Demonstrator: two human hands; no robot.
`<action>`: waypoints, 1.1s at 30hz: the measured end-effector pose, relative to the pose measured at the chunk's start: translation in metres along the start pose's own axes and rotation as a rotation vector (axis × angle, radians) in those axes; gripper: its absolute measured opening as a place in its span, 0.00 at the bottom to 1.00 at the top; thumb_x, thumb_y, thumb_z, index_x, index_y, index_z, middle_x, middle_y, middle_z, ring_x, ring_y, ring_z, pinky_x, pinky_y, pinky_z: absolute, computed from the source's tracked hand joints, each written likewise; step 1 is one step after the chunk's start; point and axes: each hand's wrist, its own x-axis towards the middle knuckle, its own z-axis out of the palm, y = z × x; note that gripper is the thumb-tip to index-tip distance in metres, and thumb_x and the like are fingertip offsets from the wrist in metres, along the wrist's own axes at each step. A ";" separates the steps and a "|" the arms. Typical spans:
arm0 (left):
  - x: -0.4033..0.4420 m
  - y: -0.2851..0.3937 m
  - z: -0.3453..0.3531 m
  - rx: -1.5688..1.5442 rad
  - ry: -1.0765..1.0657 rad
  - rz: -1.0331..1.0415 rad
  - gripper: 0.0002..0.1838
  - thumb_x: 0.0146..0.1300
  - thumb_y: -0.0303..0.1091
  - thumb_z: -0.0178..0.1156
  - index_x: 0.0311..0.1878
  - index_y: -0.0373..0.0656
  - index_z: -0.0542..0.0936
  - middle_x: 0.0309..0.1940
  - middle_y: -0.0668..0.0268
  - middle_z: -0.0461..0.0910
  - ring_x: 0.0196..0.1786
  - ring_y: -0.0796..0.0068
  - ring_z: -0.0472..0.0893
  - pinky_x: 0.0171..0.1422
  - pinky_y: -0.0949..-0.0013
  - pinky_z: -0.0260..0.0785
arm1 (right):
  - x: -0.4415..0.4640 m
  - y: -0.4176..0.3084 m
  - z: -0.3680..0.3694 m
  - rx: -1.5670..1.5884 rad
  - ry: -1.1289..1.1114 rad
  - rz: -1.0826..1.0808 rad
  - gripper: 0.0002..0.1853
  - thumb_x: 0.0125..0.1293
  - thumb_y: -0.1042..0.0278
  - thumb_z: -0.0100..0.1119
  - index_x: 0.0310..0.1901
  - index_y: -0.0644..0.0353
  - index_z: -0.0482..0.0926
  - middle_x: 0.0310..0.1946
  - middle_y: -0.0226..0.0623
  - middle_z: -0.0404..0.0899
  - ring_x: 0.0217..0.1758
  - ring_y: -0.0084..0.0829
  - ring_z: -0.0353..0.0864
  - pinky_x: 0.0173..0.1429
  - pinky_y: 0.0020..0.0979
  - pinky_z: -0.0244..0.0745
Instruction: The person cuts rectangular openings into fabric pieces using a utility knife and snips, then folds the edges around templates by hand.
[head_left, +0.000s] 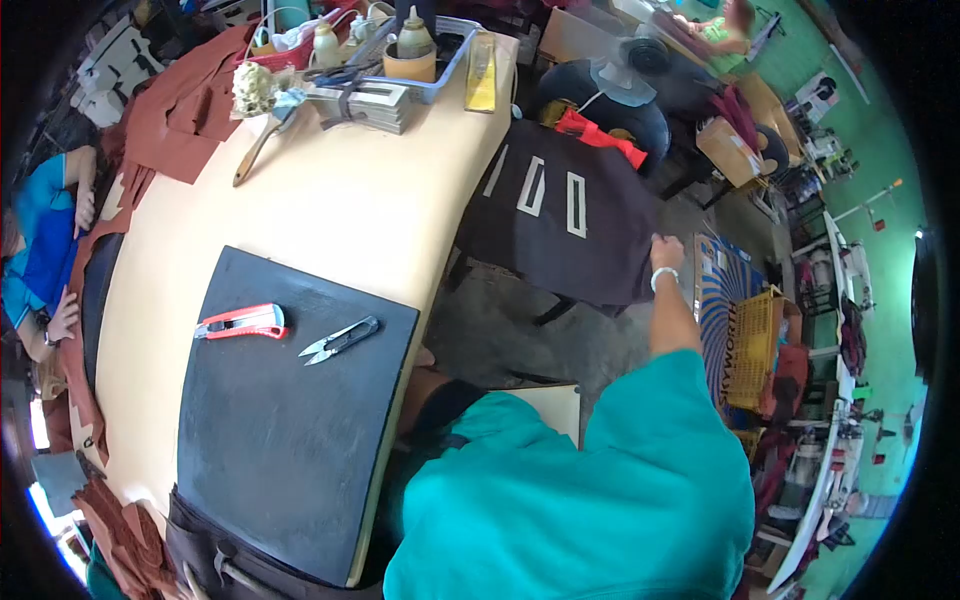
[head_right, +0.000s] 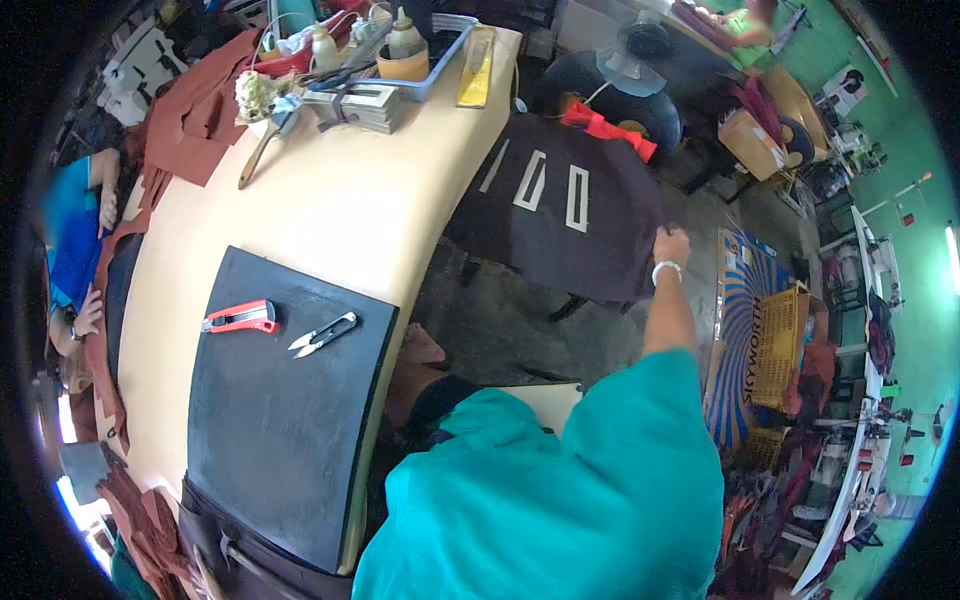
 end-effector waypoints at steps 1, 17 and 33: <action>-0.004 0.001 -0.008 -0.047 0.073 -0.018 0.35 0.66 0.58 0.40 0.69 0.45 0.55 0.68 0.54 0.57 0.69 0.56 0.58 0.71 0.46 0.46 | 0.014 -0.011 0.009 0.427 -0.047 0.068 0.15 0.56 0.63 0.60 0.41 0.64 0.80 0.45 0.46 0.79 0.47 0.41 0.79 0.54 0.38 0.71; -0.202 0.255 -0.089 -1.887 -0.707 0.311 0.35 0.62 0.59 0.46 0.65 0.42 0.62 0.68 0.53 0.57 0.70 0.55 0.54 0.72 0.45 0.43 | -0.436 -0.270 -0.156 0.684 -2.567 -1.654 0.20 0.63 0.50 0.55 0.35 0.64 0.81 0.46 0.46 0.78 0.58 0.39 0.71 0.69 0.38 0.52; -0.195 0.230 -0.098 -1.348 -0.219 0.518 0.25 0.68 0.49 0.42 0.59 0.42 0.72 0.62 0.54 0.66 0.71 0.57 0.56 0.72 0.50 0.42 | -0.466 -0.270 -0.124 0.899 -2.439 -0.615 0.39 0.66 0.49 0.48 0.69 0.65 0.47 0.65 0.45 0.57 0.68 0.32 0.57 0.70 0.26 0.47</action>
